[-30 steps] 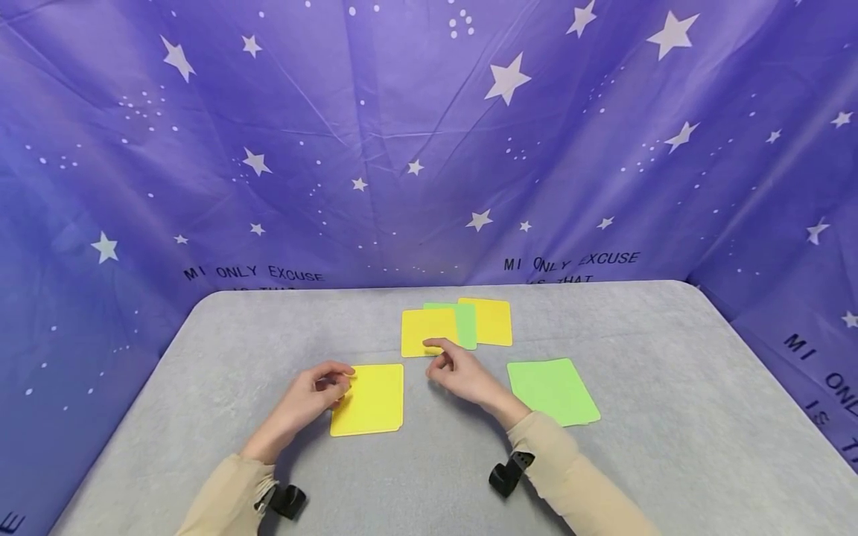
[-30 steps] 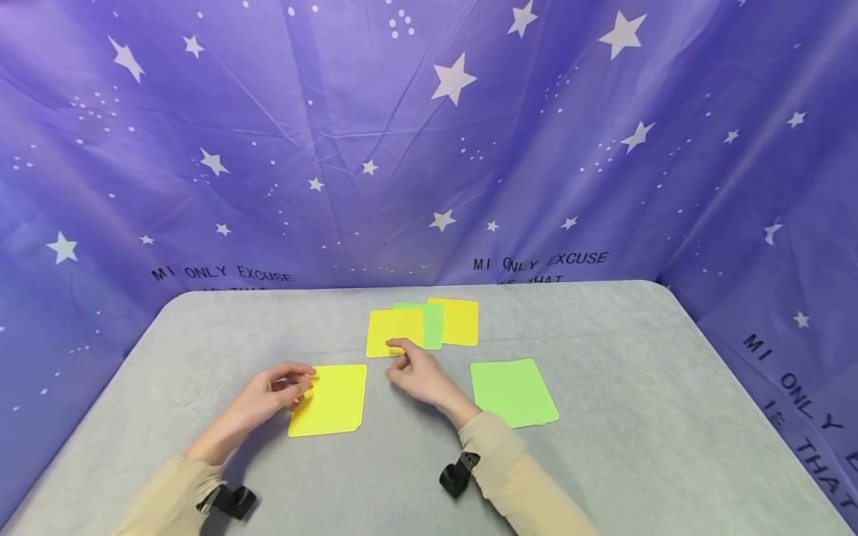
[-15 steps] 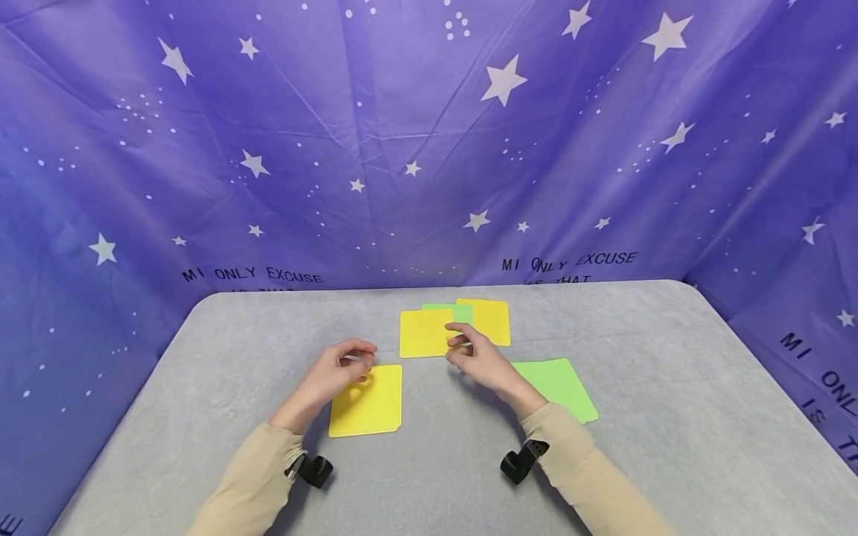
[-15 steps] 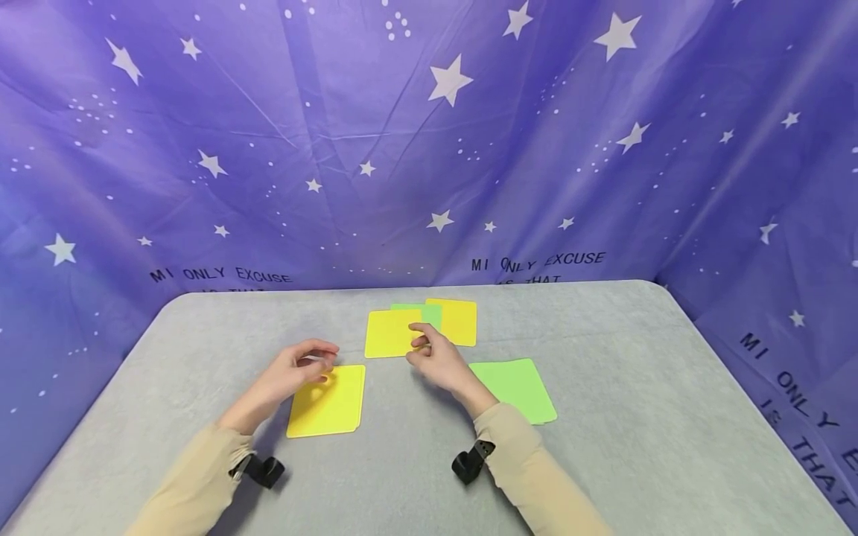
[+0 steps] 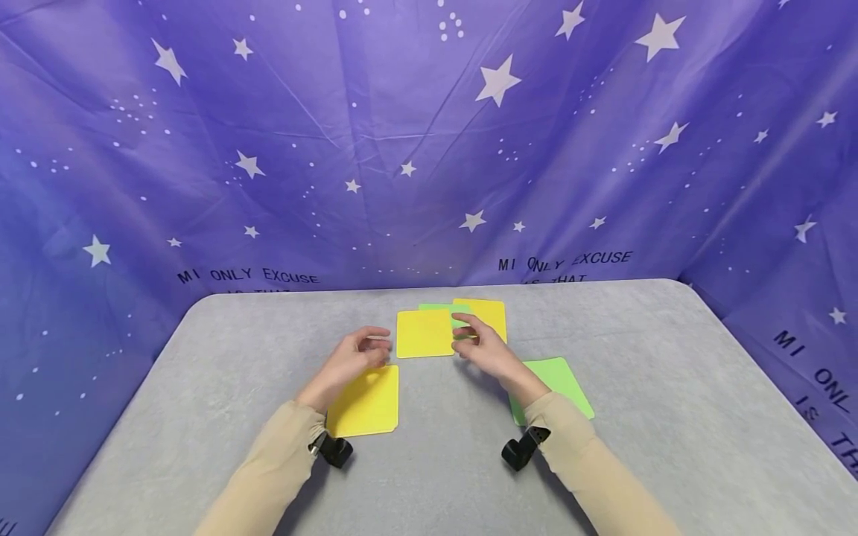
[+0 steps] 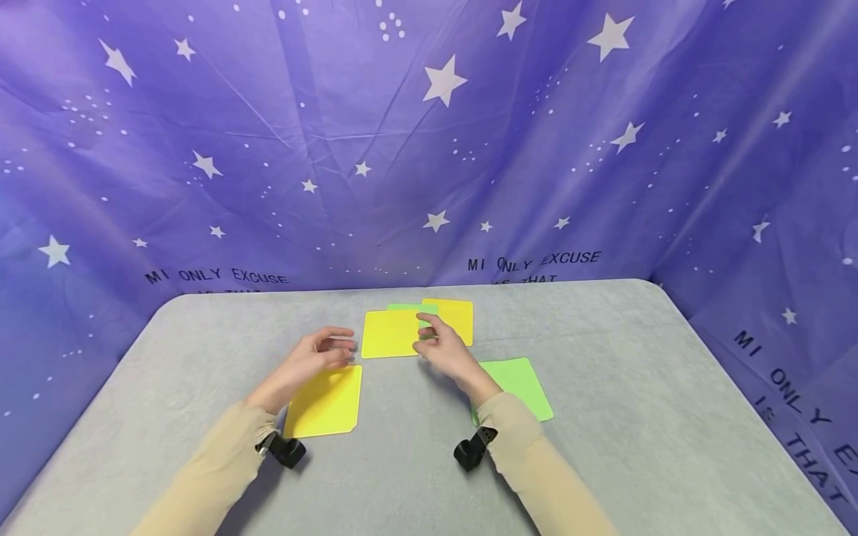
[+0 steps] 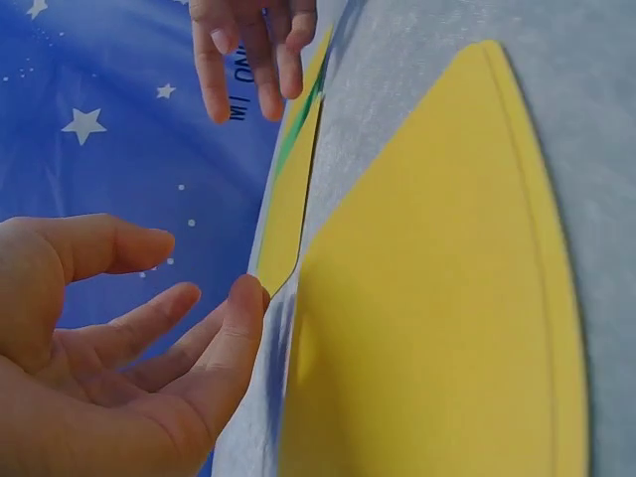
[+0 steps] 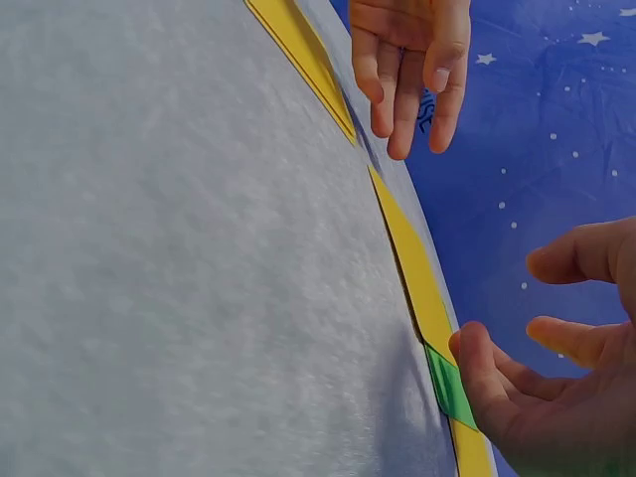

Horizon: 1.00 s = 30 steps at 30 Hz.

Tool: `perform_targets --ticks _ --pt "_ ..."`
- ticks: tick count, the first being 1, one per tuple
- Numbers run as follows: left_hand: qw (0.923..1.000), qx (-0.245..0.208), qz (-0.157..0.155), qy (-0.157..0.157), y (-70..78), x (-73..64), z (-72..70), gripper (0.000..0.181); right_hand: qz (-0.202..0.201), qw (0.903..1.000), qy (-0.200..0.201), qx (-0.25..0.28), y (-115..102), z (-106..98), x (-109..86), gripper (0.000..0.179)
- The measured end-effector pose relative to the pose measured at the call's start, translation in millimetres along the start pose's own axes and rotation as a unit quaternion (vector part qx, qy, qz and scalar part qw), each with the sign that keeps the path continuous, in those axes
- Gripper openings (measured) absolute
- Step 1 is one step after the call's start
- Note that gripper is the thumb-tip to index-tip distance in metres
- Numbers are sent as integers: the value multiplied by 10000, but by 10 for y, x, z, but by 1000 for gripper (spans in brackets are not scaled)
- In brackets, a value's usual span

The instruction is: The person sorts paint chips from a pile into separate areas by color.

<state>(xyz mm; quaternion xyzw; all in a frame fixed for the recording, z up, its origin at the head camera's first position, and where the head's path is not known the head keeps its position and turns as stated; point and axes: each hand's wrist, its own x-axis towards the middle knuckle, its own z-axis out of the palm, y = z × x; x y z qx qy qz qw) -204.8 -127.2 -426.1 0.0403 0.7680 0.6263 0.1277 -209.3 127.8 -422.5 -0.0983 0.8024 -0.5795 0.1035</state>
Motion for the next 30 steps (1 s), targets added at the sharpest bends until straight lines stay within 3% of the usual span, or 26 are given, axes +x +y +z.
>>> perform_targets --ticks 7,12,22,30 --pt "9982 -465 -373 118 -10 150 53 47 408 9986 -12 342 -1 -50 120 57" --pt "9962 -635 -555 195 39 182 76 46 636 9946 -22 818 6 -57 169 54" --pt "9939 -936 -526 231 -2 219 95 44 764 9864 53 1454 28 -76 174 53" --pt "9871 -1500 -488 278 -15 185 132 56 809 9765 172 1991 78 -114 138 50"
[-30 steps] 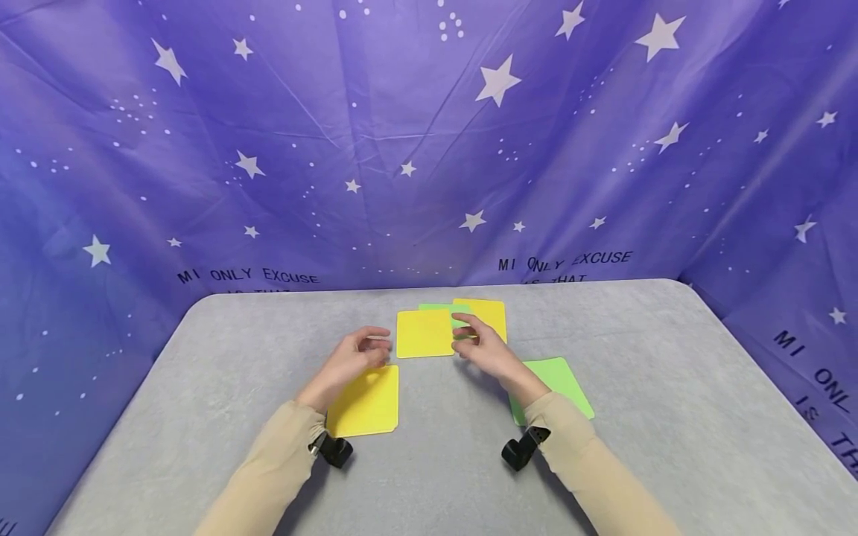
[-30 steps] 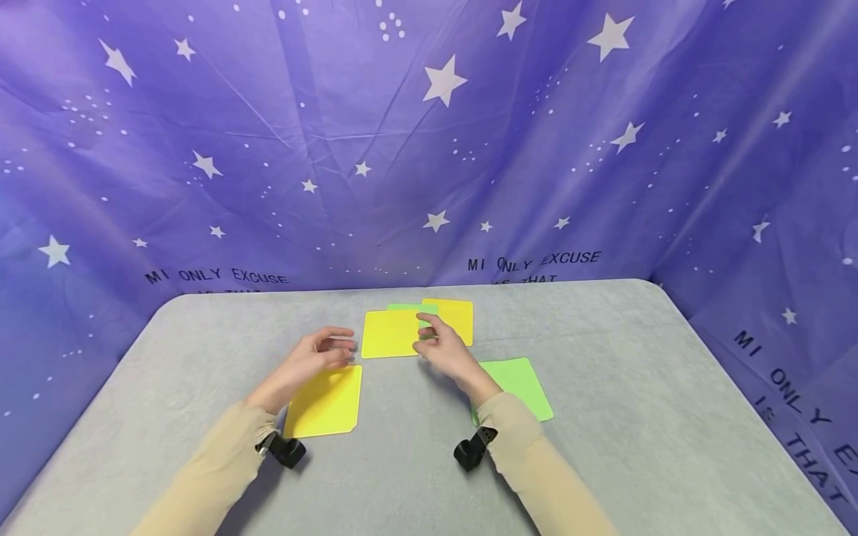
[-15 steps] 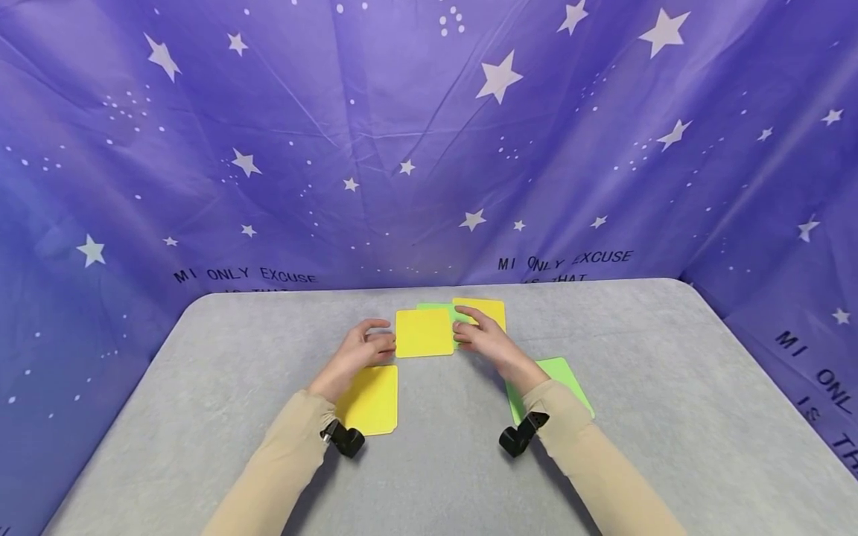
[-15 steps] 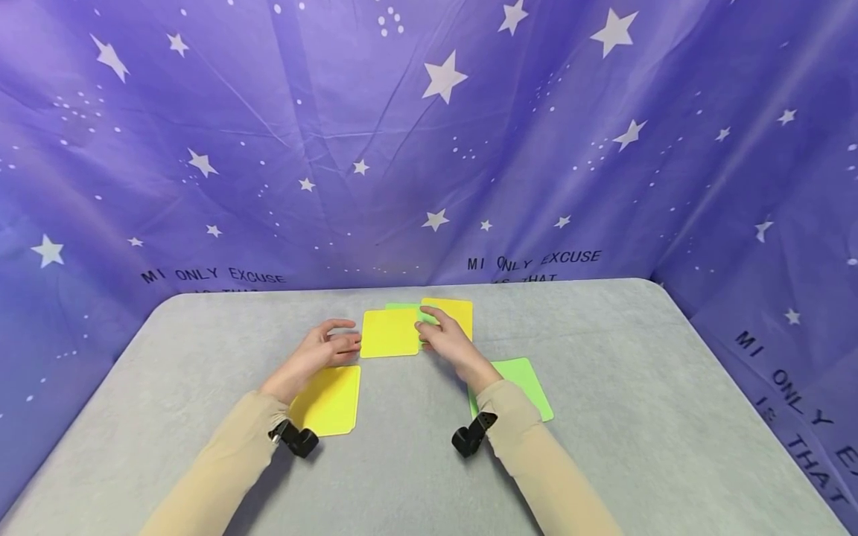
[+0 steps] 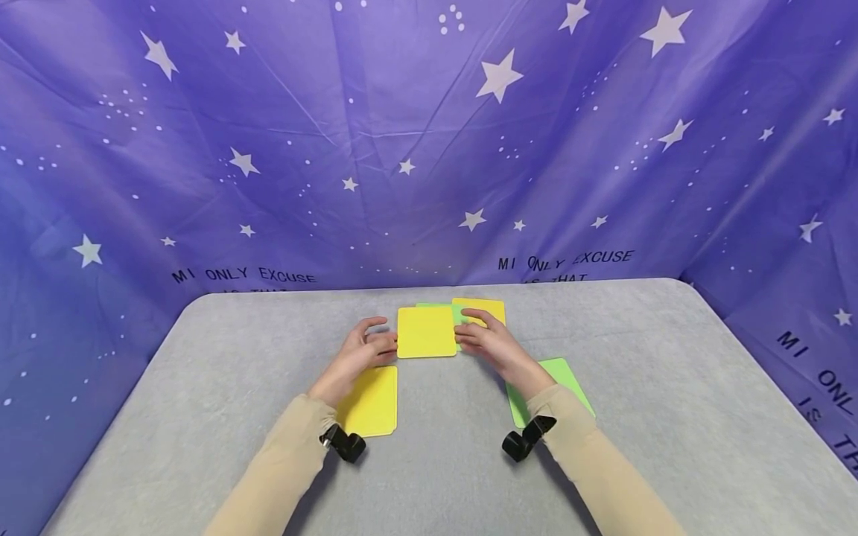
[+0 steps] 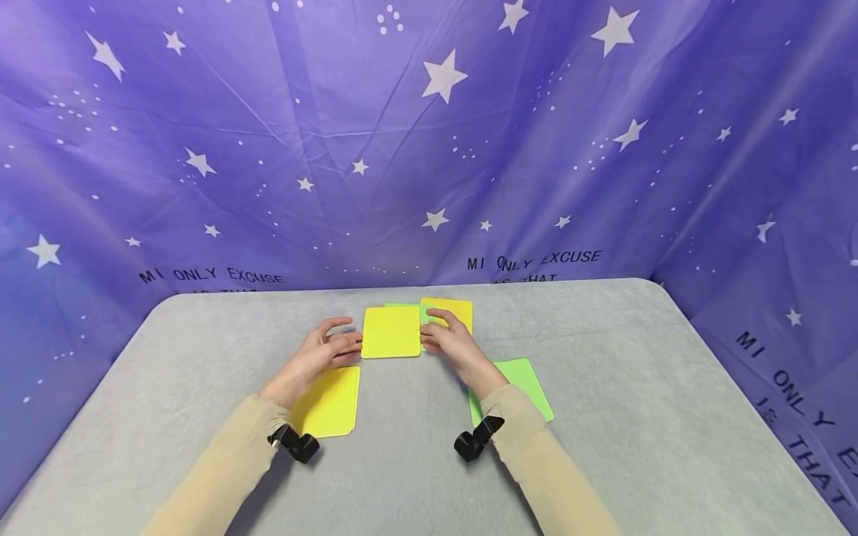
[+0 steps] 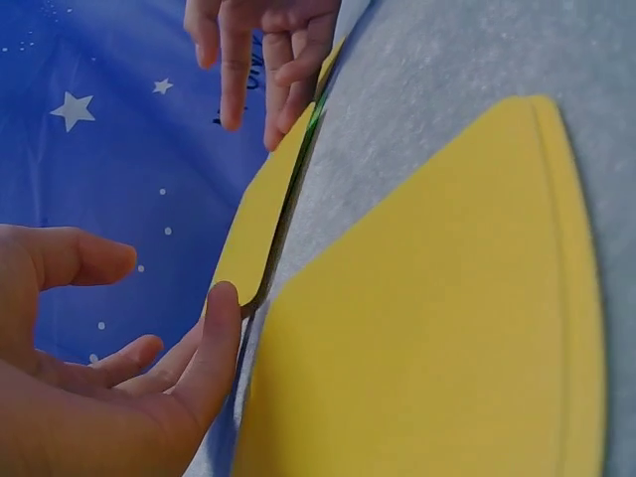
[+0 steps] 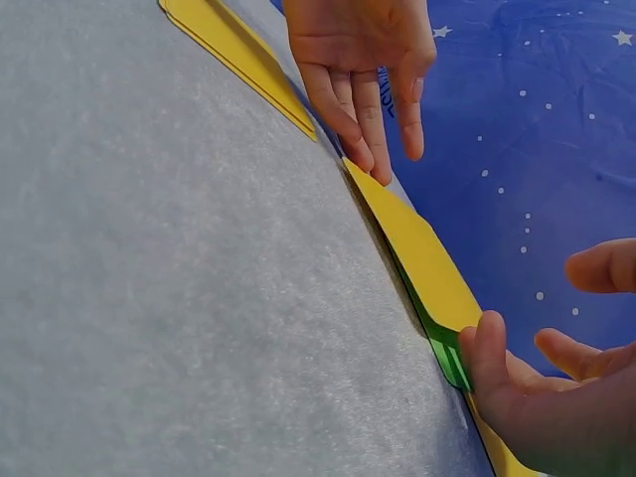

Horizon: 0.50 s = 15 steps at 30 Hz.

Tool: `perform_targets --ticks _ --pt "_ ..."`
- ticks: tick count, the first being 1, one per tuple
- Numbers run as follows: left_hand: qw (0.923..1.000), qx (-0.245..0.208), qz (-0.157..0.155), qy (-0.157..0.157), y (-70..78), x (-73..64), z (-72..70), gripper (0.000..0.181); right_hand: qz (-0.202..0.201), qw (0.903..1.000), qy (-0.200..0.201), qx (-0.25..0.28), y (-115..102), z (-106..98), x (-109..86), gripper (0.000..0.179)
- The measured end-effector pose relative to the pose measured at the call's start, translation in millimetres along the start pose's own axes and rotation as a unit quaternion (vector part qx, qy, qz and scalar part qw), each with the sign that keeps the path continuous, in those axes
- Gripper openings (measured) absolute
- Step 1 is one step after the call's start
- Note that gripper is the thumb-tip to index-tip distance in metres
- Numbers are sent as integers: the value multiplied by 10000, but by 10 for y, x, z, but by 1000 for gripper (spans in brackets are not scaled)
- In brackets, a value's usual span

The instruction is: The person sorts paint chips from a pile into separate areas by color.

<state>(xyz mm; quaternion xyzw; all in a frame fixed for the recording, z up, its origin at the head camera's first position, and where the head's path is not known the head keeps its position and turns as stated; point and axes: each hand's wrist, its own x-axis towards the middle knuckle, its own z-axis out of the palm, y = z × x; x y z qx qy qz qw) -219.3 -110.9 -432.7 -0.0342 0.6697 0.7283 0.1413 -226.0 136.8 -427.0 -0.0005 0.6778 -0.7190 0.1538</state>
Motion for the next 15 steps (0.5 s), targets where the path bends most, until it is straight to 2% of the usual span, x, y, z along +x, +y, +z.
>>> perform_targets --ticks 7,15 --pt "9998 -105 165 6 -29 -40 39 59 -148 9998 149 18 18 14 -40 49" --pt "9991 146 375 127 -54 -76 91 56 -217 9992 282 -195 58 41 -91 50"
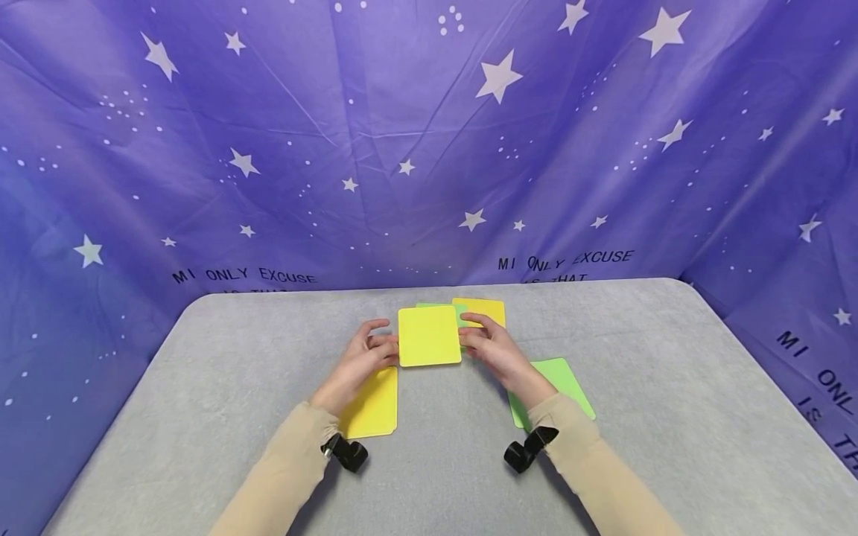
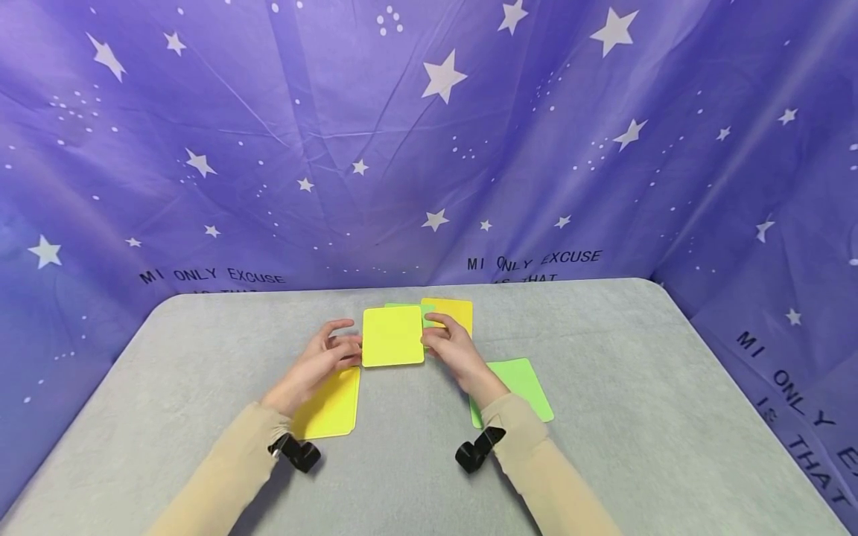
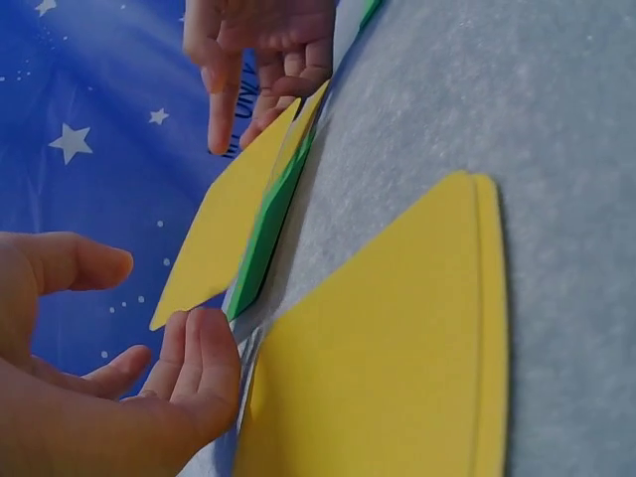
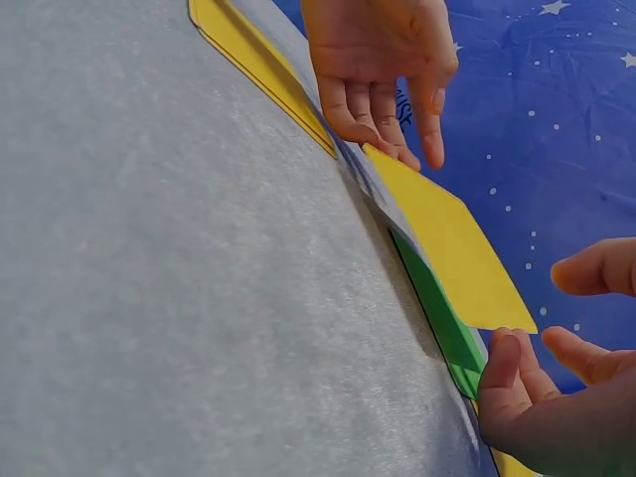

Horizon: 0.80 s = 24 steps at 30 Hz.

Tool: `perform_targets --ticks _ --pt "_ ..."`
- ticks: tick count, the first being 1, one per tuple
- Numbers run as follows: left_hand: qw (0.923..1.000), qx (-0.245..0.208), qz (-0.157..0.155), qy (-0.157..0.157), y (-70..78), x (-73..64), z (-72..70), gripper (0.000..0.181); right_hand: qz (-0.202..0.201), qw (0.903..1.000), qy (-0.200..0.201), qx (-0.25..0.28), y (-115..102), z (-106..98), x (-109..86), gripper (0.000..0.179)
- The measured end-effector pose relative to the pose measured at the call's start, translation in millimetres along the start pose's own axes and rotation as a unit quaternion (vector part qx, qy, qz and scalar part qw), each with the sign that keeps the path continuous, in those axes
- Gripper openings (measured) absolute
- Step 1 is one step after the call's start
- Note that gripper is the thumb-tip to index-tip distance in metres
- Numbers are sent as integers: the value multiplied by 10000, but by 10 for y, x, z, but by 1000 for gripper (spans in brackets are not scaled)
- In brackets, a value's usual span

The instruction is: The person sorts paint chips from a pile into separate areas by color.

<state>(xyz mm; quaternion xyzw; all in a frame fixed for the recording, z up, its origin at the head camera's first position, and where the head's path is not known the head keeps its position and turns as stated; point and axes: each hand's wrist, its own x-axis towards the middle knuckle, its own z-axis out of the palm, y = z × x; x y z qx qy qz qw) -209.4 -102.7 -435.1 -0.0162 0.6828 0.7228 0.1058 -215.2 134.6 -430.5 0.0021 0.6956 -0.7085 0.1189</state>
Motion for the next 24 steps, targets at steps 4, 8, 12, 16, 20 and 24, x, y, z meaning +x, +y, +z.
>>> perform_targets --ticks 4,8,12,16,20,24 --pt "9995 290 48 74 -31 -5 18 54 -48 9999 50 -113 33 11 -38 53" --pt "9993 363 29 52 -65 -32 32 58 -105 9999 -52 -106 65 40 -82 60" --pt "9996 277 48 51 -95 -68 35 60 -116 9999 -88 -93 91 62 -121 63" --pt "9996 247 118 44 -109 -107 34 61 -168 9998 -138 -25 105 66 -161 64" --pt "9994 332 131 42 -114 -147 32 62 -235 9994 -221 -100 109 63 -197 62" --pt "9990 428 94 22 -133 -190 28 62 -180 9992 -267 -236 120 60 -222 60"
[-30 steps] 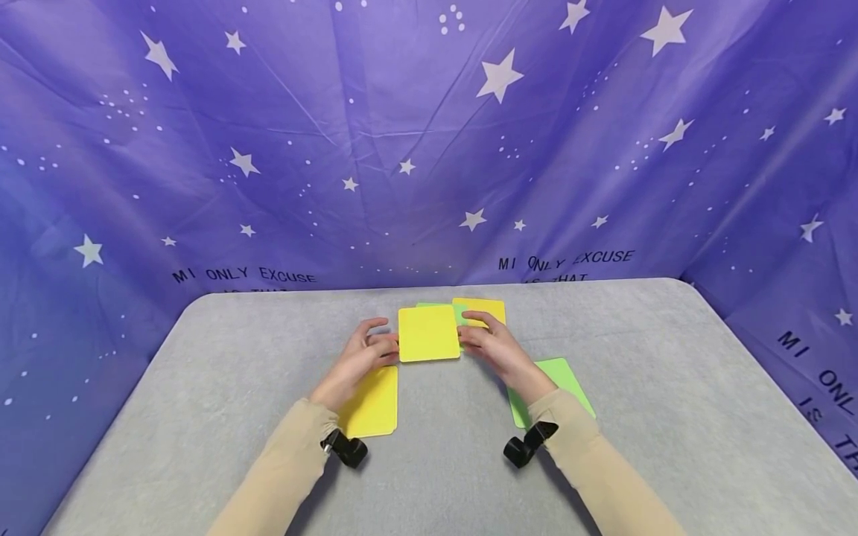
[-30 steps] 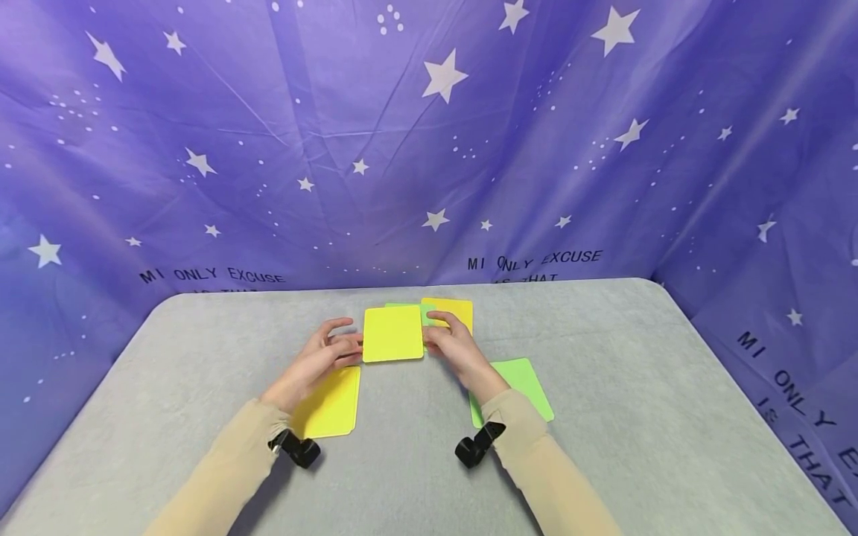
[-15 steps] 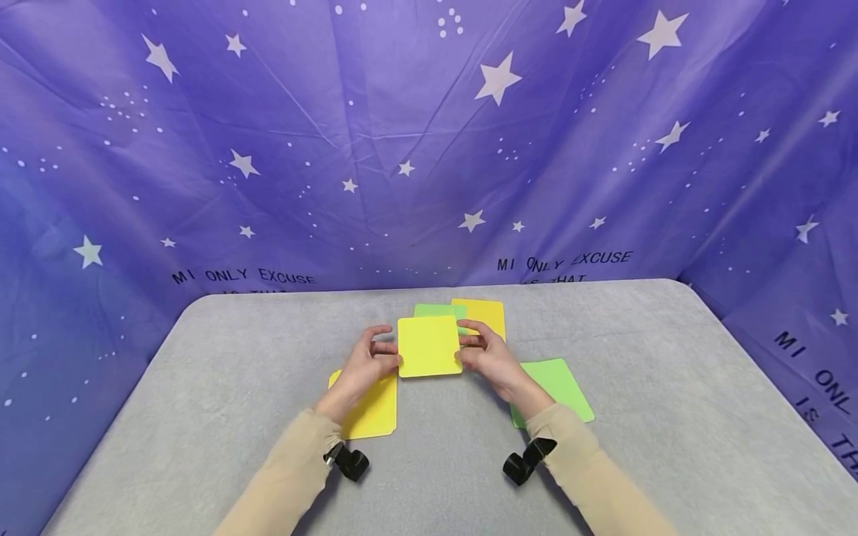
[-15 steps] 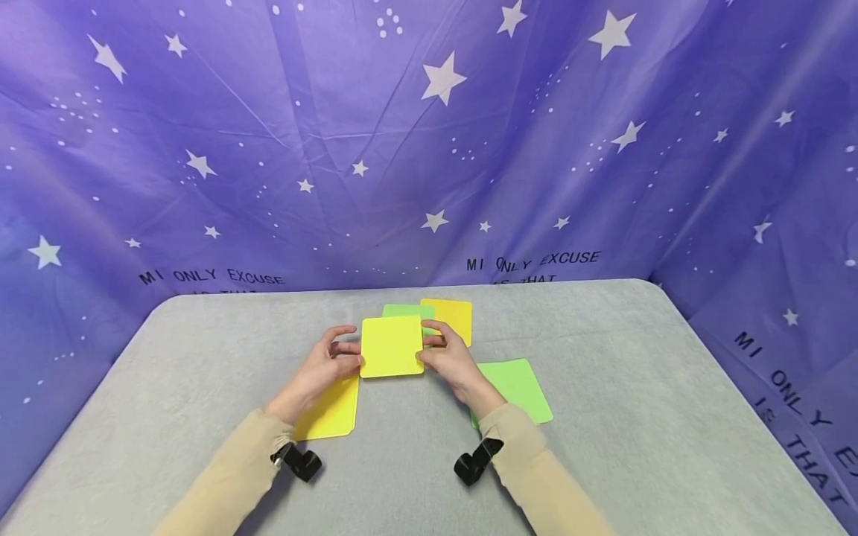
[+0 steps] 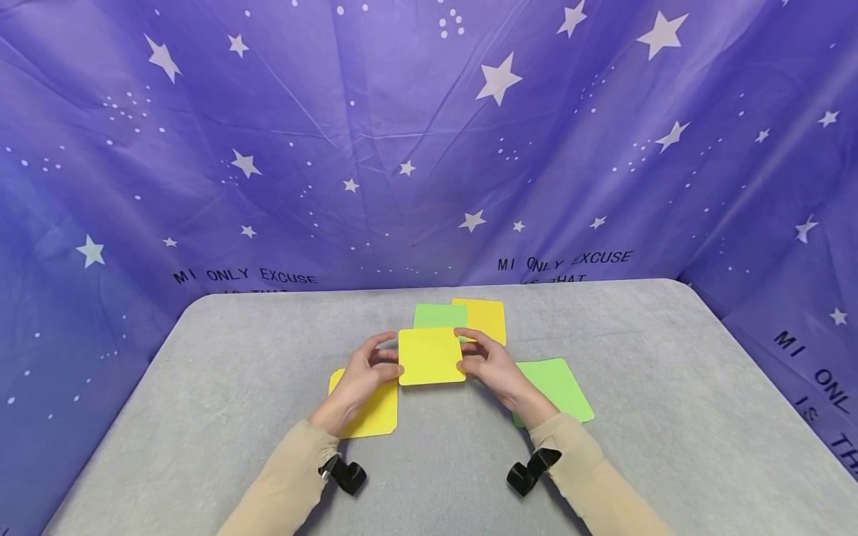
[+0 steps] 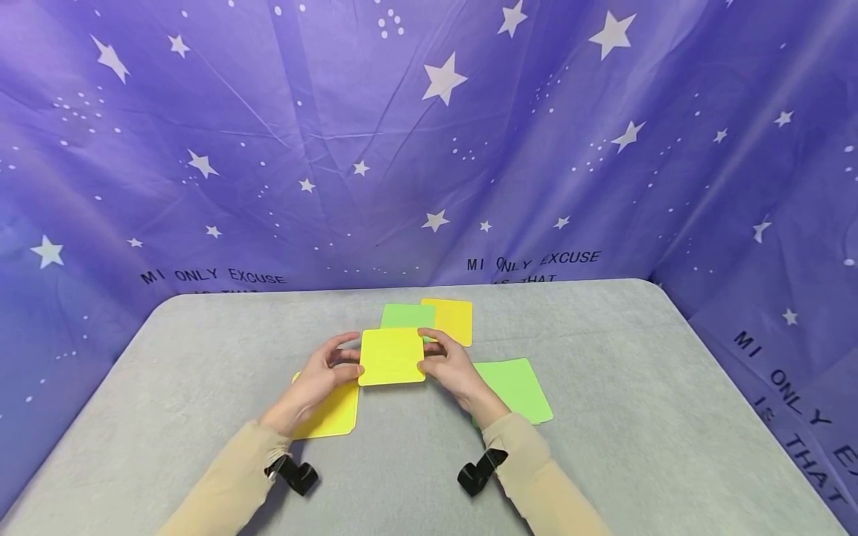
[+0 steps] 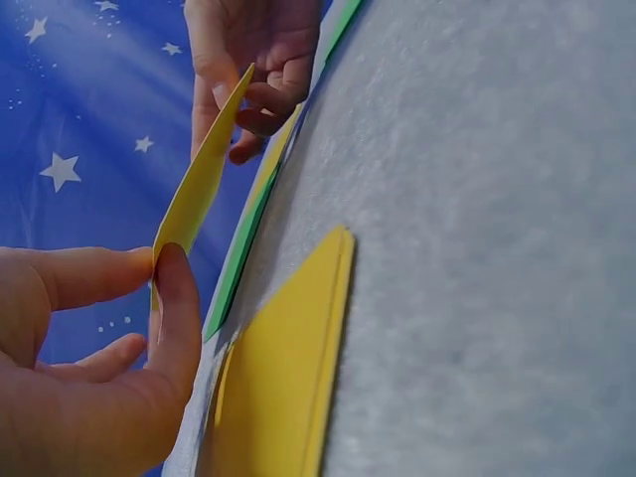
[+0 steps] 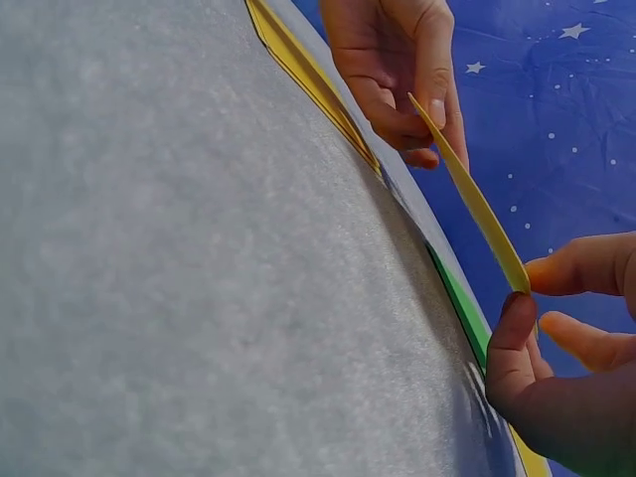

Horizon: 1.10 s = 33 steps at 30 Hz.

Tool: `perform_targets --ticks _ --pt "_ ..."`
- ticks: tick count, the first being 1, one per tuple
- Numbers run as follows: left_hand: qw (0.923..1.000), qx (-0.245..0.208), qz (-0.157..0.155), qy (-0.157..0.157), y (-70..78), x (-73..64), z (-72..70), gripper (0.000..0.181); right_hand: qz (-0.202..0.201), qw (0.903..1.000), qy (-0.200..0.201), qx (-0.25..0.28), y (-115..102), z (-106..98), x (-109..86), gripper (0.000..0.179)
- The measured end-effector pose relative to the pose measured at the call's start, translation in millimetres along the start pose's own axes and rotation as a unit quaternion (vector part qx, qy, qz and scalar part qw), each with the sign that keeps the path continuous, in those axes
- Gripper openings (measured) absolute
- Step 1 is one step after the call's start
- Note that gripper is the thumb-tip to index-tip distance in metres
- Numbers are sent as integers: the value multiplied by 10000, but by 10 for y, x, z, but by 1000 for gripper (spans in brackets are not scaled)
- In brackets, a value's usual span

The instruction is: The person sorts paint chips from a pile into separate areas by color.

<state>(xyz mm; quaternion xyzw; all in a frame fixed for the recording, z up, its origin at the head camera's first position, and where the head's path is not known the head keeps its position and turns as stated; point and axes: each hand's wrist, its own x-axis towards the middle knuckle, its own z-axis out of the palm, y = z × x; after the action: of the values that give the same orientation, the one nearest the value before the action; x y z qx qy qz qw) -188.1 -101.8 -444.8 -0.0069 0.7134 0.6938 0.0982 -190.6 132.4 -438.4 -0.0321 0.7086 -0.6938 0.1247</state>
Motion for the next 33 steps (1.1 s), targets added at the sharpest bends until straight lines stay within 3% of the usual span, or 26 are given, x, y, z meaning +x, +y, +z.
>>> perform_targets --ticks 6,21,33 --pt "9999 95 44 -132 -16 -61 -1 63 84 9999 -73 -126 20 5 -26 60" --pt "9980 -343 -83 -533 -43 -219 -135 66 -125 9985 -524 -42 53 73 -90 61" --pt "9986 -77 -141 -499 -64 -330 -278 66 -417 9962 -634 -437 83 252 -157 61"
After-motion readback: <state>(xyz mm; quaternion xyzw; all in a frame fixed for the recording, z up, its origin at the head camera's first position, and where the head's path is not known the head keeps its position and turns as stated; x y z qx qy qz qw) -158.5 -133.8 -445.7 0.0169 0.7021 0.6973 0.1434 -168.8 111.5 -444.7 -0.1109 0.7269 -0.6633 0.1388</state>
